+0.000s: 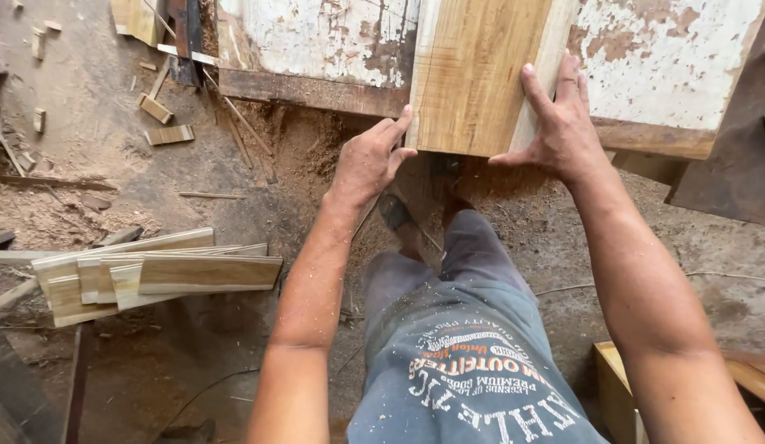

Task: Handling and inspecting wooden planks on a work surface in a workshop.

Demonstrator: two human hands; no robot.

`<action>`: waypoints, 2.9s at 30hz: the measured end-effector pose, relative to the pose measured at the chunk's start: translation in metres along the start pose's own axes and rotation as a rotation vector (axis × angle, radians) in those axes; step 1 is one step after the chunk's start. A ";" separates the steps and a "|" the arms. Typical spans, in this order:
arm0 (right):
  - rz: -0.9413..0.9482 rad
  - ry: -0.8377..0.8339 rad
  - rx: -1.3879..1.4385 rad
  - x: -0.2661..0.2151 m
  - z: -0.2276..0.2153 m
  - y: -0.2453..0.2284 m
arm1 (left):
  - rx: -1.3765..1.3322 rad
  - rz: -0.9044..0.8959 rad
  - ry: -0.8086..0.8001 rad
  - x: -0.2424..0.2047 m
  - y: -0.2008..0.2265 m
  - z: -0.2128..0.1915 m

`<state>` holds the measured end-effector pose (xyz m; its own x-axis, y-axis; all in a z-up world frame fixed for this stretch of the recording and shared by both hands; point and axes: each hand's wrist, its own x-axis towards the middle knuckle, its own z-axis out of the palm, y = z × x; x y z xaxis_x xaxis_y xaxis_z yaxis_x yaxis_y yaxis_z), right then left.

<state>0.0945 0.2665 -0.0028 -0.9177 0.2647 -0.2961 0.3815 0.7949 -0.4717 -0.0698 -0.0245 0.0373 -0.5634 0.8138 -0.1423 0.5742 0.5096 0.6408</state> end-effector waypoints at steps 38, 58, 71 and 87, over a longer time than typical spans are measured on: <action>0.074 -0.023 -0.057 0.099 -0.045 0.020 | 0.168 -0.115 -0.112 0.119 -0.036 0.012; -0.084 0.172 -0.123 0.098 0.006 0.032 | 0.094 -0.096 0.210 0.096 -0.028 0.014; -0.039 0.170 0.012 0.088 -0.010 0.009 | 0.229 -0.096 0.120 0.105 -0.014 0.008; -0.152 0.320 0.100 -0.100 0.045 -0.079 | 0.025 -0.067 0.088 -0.099 0.038 0.010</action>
<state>0.1608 0.1524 0.0270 -0.9467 0.3181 0.0510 0.2329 0.7851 -0.5740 0.0138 -0.0824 0.0683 -0.6502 0.7508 -0.1164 0.5480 0.5695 0.6127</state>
